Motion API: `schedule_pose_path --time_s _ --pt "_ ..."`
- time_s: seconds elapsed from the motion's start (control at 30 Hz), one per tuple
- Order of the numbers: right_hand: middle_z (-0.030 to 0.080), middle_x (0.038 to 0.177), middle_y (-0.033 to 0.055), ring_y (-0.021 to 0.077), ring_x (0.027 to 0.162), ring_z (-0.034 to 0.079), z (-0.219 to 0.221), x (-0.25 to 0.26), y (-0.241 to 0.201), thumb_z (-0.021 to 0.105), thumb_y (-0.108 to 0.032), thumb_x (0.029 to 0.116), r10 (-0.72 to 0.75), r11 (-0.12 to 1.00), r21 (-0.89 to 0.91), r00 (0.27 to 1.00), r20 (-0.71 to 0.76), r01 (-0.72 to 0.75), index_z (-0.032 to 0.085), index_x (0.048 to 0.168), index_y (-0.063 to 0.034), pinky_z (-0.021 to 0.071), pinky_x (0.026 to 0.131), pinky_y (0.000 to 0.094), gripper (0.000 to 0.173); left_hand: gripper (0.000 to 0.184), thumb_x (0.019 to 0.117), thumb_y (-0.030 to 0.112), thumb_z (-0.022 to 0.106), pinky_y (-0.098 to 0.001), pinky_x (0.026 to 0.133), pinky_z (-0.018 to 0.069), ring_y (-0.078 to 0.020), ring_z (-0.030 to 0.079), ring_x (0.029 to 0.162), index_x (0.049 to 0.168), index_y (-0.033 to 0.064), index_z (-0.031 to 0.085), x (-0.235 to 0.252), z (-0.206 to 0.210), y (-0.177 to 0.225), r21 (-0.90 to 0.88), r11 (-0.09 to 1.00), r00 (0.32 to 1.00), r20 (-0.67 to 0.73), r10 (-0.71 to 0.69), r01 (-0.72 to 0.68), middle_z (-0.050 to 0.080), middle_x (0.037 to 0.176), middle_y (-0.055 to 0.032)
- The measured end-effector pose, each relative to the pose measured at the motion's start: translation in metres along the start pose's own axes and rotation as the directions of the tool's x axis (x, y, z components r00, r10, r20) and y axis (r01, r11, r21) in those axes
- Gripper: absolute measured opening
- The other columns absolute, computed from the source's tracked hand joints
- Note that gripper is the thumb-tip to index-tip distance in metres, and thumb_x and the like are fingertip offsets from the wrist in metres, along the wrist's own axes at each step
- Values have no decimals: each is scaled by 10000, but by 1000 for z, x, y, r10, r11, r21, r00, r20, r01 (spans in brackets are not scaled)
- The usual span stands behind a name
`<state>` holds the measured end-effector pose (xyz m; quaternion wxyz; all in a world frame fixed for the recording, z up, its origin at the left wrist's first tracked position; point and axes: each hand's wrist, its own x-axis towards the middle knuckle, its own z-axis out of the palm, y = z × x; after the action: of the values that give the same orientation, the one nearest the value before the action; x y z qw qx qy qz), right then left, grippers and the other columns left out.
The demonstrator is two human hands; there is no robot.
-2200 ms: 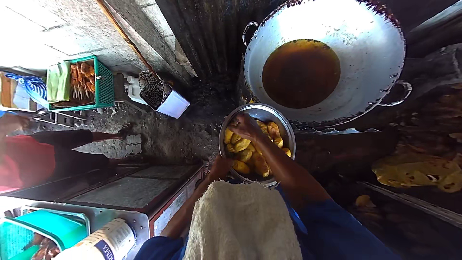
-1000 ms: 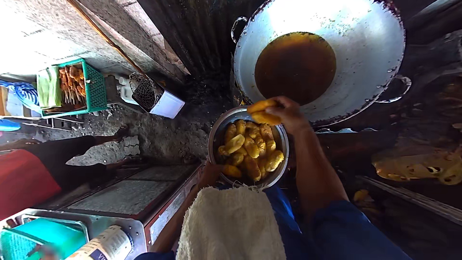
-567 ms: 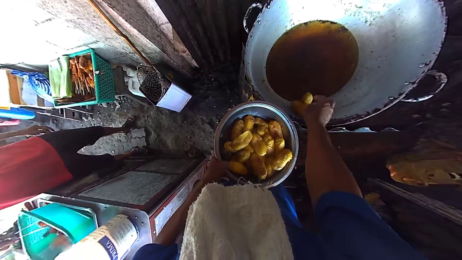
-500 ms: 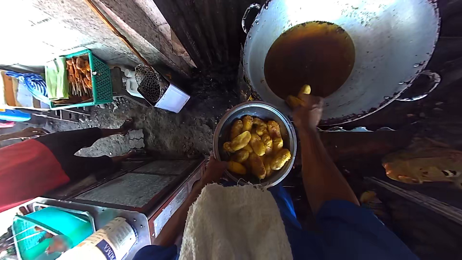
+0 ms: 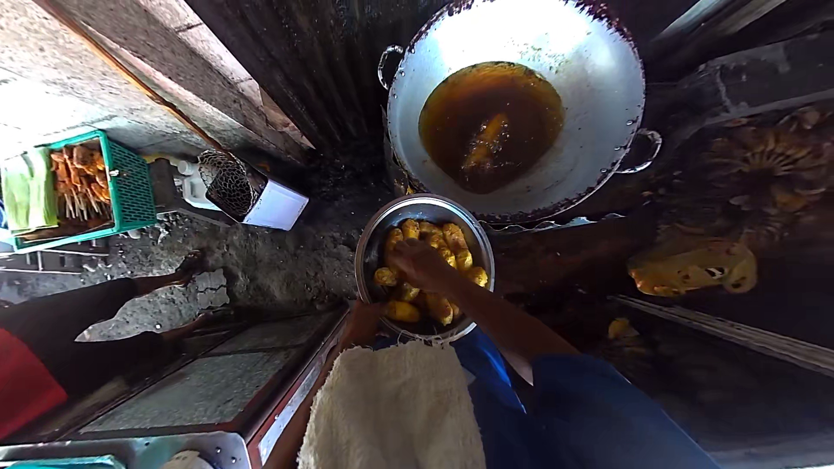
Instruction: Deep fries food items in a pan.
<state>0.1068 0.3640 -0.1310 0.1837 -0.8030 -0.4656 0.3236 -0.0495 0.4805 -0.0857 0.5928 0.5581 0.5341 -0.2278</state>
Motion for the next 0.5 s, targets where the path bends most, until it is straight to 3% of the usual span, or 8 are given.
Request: schedule_pose_path --time_s 0.1,0.2,0.27,0.33,0.43,0.5 --pt "608 1402 174 333 1313 579 -27 -11 27 654 -230 991 218 917 366 967 -129 -157 567 1444 -89 468 1101 549 483 487 920 -20 676 -382 659 606 -210 689 797 1369 -30 487 -1 1 1 16 1000 1000 -18 -26 26 668 1034 -174" --pt "636 1320 203 291 1173 654 -58 -27 70 682 -220 975 518 674 724 793 -321 -147 537 1427 -29 544 1012 496 512 457 921 -15 675 -366 634 609 -197 692 749 1340 -37 495 -1 0 2 25 999 999 -23 -38 39 672 979 -161" --pt "640 1270 213 292 1068 688 -69 -34 108 692 -205 951 674 610 778 612 -413 -148 536 1398 -11 589 921 491 512 423 915 -34 668 -346 626 610 -177 693 735 1308 -38 511 -1 -1 1 11 1000 1000 -10 -16 16 676 950 -141" --pt "640 1253 235 350 1060 681 -68 -38 154 685 -216 919 784 560 779 482 -390 -281 523 1393 -5 570 907 553 543 414 906 -33 677 -343 653 610 -168 693 760 1294 -35 531 1 -1 -2 14 1000 1000 0 13 -13 681 958 -130" --pt "611 1294 285 429 1156 632 -49 -44 204 709 -166 873 866 475 751 393 -308 -459 501 1405 22 527 956 620 602 457 908 -27 673 -357 658 603 -183 683 791 1333 -30 504 1 -1 -2 0 1000 1000 -3 7 -7 663 1003 -146" --pt "505 1435 311 475 1312 520 -48 -45 198 707 -139 890 869 487 672 389 -308 -557 510 1435 6 452 1051 642 598 470 908 -37 673 -363 688 603 -188 679 827 1346 -29 500 1 -2 0 -6 1000 1000 5 4 -4 654 1041 -155"
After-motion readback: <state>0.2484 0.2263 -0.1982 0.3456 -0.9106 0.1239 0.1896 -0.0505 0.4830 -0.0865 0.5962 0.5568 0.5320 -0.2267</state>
